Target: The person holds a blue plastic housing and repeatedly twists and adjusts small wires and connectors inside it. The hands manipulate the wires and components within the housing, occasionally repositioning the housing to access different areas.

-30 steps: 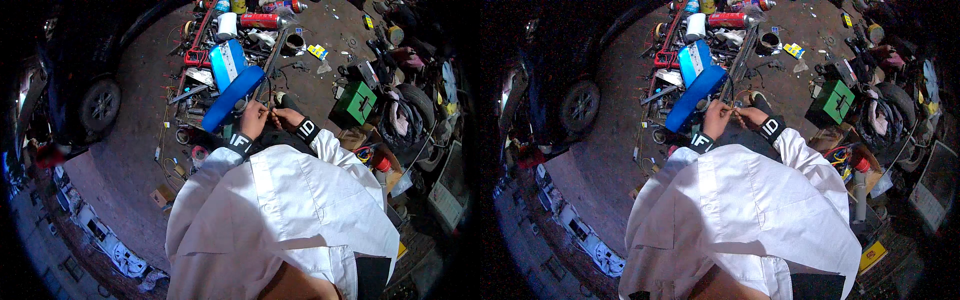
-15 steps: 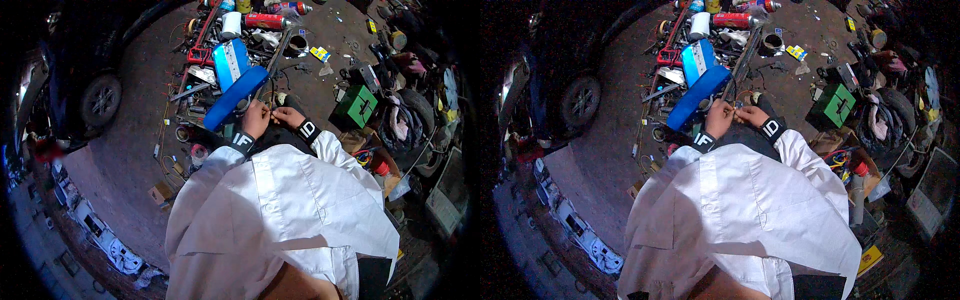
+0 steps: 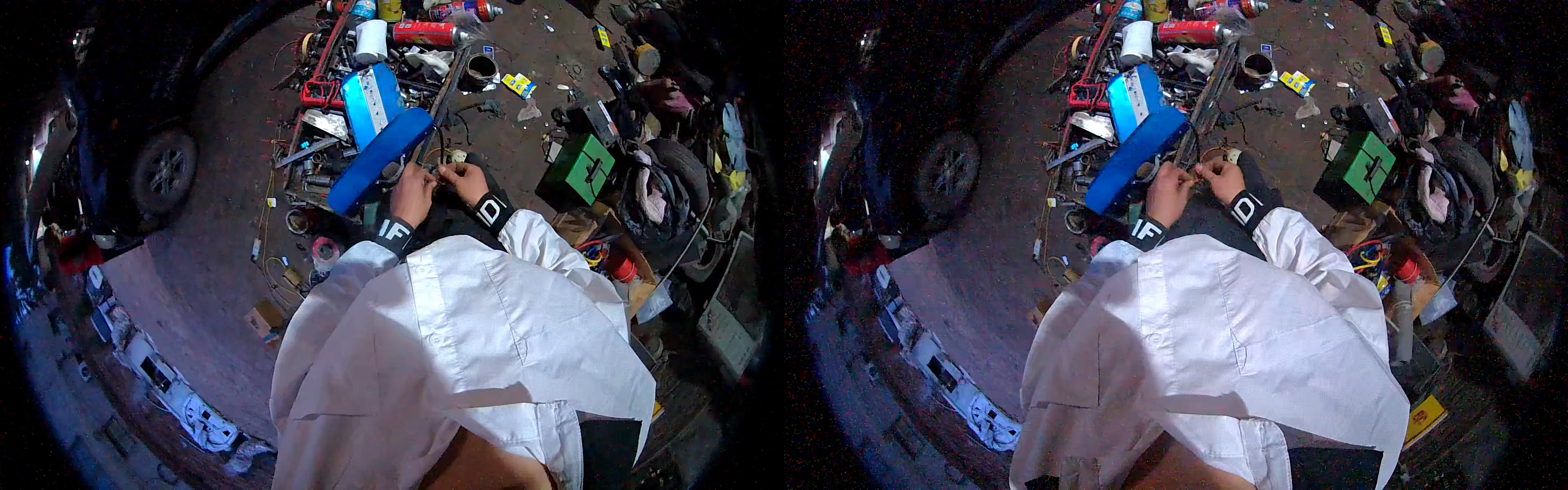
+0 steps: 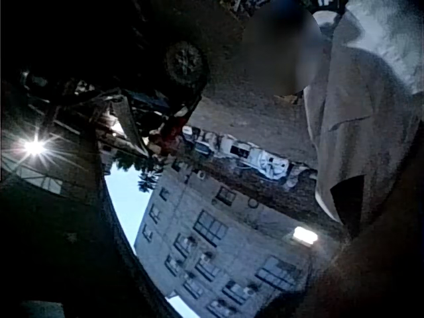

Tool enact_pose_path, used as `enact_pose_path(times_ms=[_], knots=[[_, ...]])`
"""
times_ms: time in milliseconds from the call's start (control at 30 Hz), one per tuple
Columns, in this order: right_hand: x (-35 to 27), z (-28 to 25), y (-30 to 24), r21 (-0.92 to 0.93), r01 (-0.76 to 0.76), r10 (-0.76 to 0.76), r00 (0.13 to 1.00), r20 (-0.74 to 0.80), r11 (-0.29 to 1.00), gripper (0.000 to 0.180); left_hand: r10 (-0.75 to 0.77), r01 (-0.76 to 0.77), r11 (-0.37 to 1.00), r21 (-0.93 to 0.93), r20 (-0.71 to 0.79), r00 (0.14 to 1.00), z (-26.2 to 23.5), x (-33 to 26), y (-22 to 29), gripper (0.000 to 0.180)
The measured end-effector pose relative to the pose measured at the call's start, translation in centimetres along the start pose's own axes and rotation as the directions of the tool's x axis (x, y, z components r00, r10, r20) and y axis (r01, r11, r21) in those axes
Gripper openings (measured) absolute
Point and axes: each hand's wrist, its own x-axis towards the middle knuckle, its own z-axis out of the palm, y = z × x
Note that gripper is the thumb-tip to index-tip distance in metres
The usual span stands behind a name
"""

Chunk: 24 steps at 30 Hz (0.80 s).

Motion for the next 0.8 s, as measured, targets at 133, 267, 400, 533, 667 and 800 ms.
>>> enact_pose_path(times_ms=[133,267,400,533,667,800], knots=[[-0.4,-0.2,-1.3,-0.06,-0.087,0.089,0.996,0.027,0.994,0.033,-0.033,0.032,0.999,0.016,0.08,0.996,-1.1,0.1,1.0,0.009],[0.6,-0.9,0.7,0.049,-0.157,0.161,0.983,-0.094,0.986,0.04,0.038,-0.035,0.999,-0.033,0.104,0.994,-0.9,-0.5,0.4,0.008],[0.8,-2.1,0.5,0.085,-0.262,0.264,0.964,-0.016,0.961,0.043,0.043,-0.024,0.991,-0.129,0.146,0.988,-1.1,-0.9,-0.4,0.009],[0.9,-1.8,0.3,0.453,-0.428,0.304,0.897,0.321,0.782,0.025,0.071,-0.066,0.995,-0.076,0.071,0.995,-1.1,-1.3,-0.3,0.011],[-0.3,-2.6,-1.1,0.514,-0.501,0.257,0.842,0.473,0.696,0.019,0.083,-0.075,0.993,-0.086,0.088,0.993,-0.9,-1.1,-0.4,0.018],[-0.7,-2.8,-1.7,0.383,-0.423,0.236,0.863,0.446,0.821,0.018,0.079,-0.074,0.995,-0.074,0.066,0.995,-1.0,-1.1,-0.4,0.018]])
